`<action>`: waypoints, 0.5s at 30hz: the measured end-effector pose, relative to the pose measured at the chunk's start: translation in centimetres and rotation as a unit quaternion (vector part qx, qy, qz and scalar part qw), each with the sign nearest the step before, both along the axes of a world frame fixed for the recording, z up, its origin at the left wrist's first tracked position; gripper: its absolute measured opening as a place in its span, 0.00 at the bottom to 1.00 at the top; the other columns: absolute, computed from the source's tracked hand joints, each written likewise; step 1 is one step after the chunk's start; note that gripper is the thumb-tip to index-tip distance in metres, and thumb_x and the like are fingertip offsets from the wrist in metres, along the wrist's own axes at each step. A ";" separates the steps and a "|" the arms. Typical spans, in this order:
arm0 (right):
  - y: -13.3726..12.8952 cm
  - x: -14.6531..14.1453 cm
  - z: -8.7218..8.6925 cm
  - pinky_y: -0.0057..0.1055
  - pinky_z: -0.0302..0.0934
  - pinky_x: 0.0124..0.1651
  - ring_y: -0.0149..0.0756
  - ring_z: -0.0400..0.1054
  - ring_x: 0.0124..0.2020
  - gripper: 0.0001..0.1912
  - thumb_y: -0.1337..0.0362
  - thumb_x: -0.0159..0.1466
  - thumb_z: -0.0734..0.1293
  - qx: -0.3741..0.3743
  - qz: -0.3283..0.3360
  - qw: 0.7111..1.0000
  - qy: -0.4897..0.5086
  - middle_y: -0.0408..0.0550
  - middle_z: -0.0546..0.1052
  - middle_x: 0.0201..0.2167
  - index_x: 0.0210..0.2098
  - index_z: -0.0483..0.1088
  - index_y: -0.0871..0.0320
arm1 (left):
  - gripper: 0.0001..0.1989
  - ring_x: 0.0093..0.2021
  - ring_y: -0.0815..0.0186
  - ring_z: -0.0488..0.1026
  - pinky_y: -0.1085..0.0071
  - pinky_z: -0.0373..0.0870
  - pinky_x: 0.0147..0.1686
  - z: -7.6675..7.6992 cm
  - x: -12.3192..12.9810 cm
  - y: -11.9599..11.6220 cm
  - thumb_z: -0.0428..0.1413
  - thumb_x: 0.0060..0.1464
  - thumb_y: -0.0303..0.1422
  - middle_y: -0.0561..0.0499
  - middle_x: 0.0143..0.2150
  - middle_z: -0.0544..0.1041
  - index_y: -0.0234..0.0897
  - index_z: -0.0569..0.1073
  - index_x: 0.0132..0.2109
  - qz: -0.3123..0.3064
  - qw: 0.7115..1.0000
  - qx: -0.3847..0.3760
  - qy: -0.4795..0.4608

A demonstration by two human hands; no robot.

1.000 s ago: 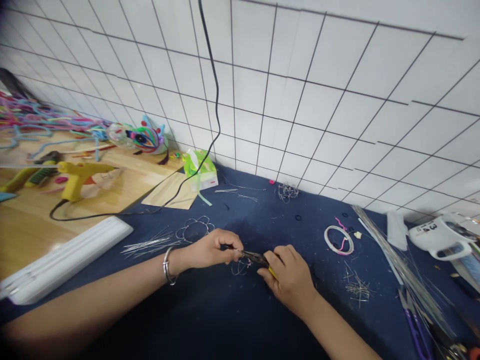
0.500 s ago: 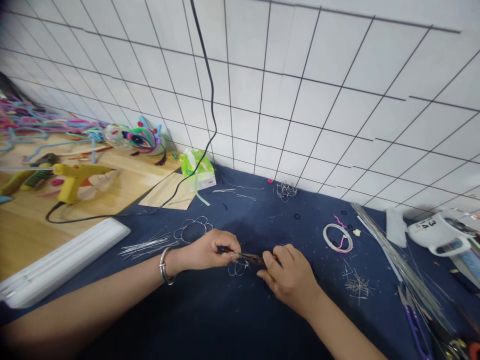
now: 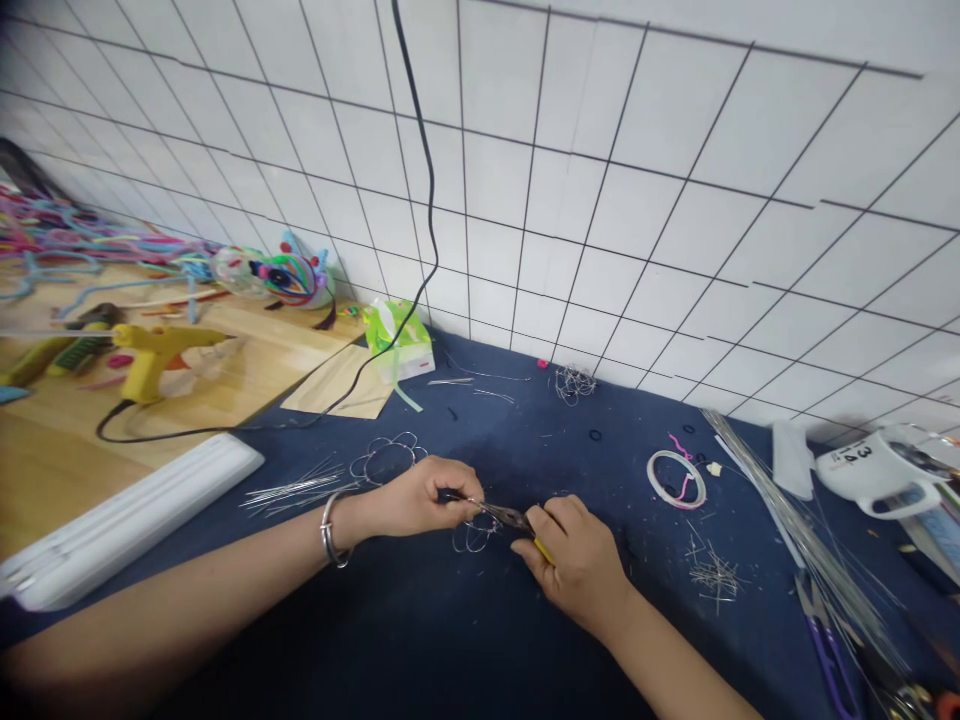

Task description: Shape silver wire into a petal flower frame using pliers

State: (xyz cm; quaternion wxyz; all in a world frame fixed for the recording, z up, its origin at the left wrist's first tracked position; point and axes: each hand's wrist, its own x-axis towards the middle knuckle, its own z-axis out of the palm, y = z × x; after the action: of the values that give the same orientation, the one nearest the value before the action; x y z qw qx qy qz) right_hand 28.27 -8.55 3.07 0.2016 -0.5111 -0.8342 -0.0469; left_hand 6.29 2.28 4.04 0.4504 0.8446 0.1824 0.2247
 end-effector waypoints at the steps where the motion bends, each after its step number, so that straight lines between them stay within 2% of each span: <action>1: 0.0 0.0 -0.1 0.31 0.60 0.35 0.34 0.63 0.32 0.14 0.57 0.62 0.60 0.002 -0.002 1.000 0.003 0.50 0.68 0.31 0.40 0.68 0.61 | 0.05 0.27 0.73 0.67 0.78 0.63 0.27 0.0 0.0 0.0 0.52 0.51 0.28 0.52 0.28 0.72 0.32 0.72 0.31 0.000 1.000 -0.012 0.001; 7: -0.2 -0.1 -0.3 0.32 0.60 0.36 0.35 0.63 0.33 0.13 0.59 0.61 0.60 0.027 -0.024 0.999 0.003 0.50 0.68 0.31 0.40 0.67 0.61 | 0.10 0.24 0.74 0.66 0.77 0.64 0.26 -0.2 -0.1 0.3 0.52 0.53 0.35 0.53 0.26 0.69 0.31 0.71 0.34 -0.020 0.991 -0.133 0.001; 15: -0.2 -0.3 -0.4 0.30 0.59 0.34 0.34 0.62 0.32 0.12 0.59 0.61 0.60 0.043 -0.040 0.998 -0.012 0.50 0.67 0.30 0.40 0.67 0.60 | 0.12 0.25 0.74 0.66 0.78 0.63 0.25 -0.2 -0.2 0.4 0.54 0.51 0.38 0.52 0.26 0.70 0.31 0.72 0.35 -0.021 0.985 -0.172 -0.003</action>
State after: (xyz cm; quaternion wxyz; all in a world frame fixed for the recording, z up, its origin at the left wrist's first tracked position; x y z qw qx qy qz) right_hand 28.00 -8.79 2.67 0.2113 -0.5346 -0.8125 -0.0971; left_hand 6.06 2.67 3.79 0.5938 0.7577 0.1994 0.1833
